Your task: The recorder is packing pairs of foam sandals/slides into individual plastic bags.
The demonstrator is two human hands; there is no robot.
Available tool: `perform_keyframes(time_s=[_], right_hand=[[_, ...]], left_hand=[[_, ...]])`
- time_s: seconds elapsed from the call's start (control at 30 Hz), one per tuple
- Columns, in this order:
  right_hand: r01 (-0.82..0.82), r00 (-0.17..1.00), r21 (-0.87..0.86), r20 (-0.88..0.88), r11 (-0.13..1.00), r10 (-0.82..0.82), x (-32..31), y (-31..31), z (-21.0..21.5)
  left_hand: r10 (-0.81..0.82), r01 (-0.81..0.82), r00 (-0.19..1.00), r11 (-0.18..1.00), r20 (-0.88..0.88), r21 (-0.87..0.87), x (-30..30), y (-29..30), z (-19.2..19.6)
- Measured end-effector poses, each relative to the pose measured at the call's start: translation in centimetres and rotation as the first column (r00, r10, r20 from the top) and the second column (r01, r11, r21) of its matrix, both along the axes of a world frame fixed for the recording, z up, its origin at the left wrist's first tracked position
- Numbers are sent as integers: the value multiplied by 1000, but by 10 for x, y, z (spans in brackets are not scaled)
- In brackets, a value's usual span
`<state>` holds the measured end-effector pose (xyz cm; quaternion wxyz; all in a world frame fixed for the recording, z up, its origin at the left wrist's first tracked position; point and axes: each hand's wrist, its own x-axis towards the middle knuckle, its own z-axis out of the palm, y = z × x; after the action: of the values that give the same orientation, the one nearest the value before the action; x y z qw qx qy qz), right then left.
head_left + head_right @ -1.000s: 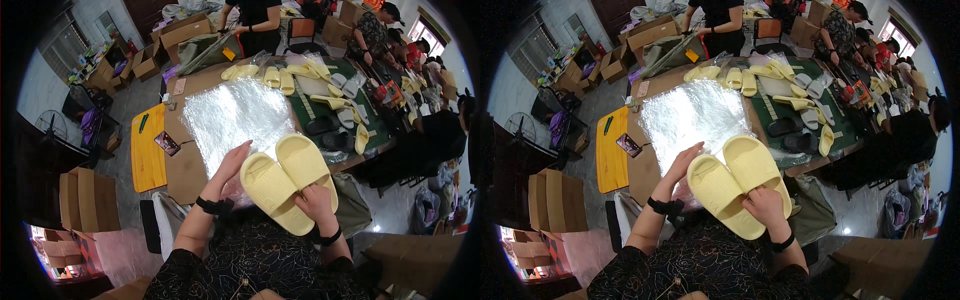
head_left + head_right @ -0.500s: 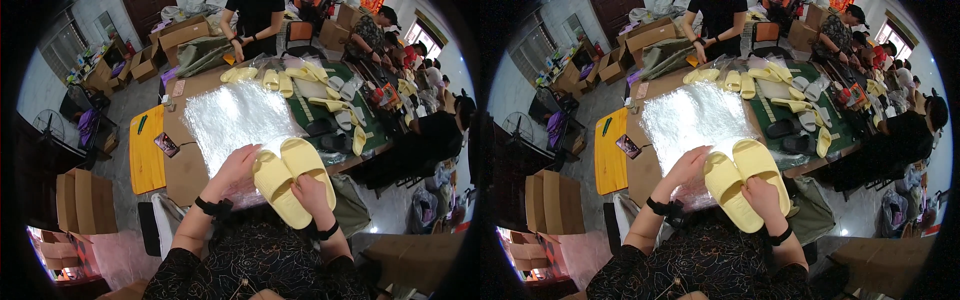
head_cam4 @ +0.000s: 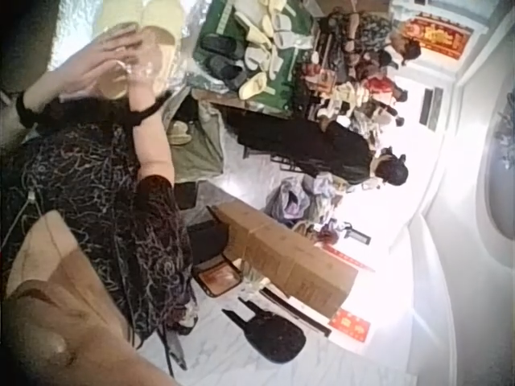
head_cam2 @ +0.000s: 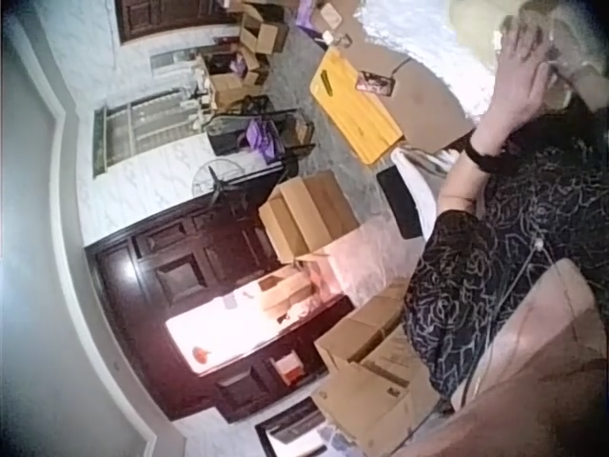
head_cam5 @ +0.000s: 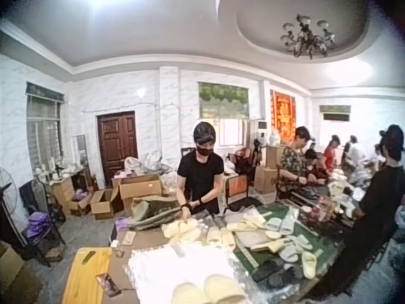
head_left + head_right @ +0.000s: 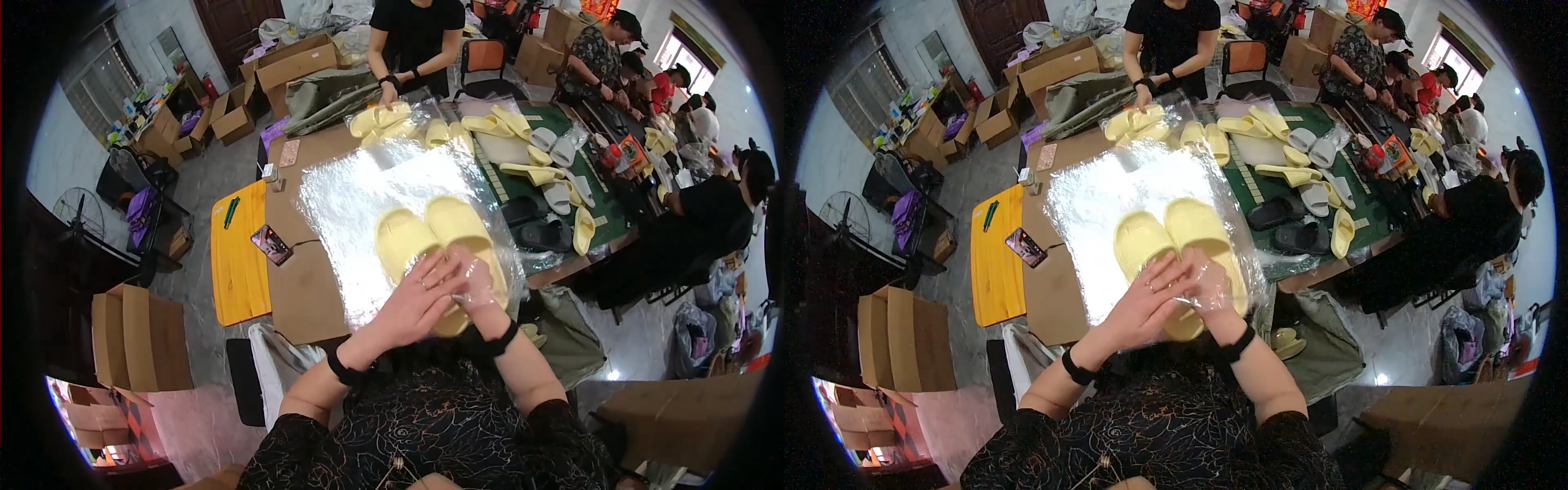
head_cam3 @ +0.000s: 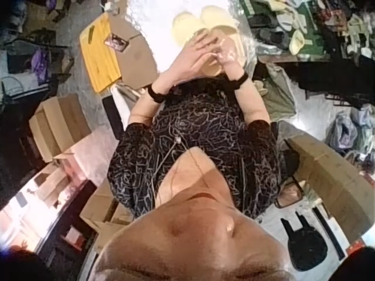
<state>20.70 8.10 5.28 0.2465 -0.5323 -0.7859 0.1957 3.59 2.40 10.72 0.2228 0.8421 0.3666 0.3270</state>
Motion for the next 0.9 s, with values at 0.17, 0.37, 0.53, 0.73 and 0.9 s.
perform_keyframes(time_s=[0.17, 0.37, 0.53, 0.73, 0.9], right_hand=[[120, 992, -38, -23, 992, -121, -36, 50, -5], [-332, 892, 274, -218, 902, 395, 11, -14, -11], [-789, 608, -496, -715, 362, 344, 75, -58, 88], [-112, 896, -232, -444, 966, -3, 24, 11, 83], [97, 995, 89, -16, 991, -96, -40, 80, -16]], left_hand=[[-60, 63, 998, 994, 32, -95, 0, -22, 15], [89, -75, 992, 986, 89, -152, -30, -15, 0], [562, -560, 826, 827, -42, 49, -60, 30, -63], [630, -638, 769, 767, -108, -64, -54, 46, -104], [606, -619, 785, 779, -128, -100, -44, 46, -108]])
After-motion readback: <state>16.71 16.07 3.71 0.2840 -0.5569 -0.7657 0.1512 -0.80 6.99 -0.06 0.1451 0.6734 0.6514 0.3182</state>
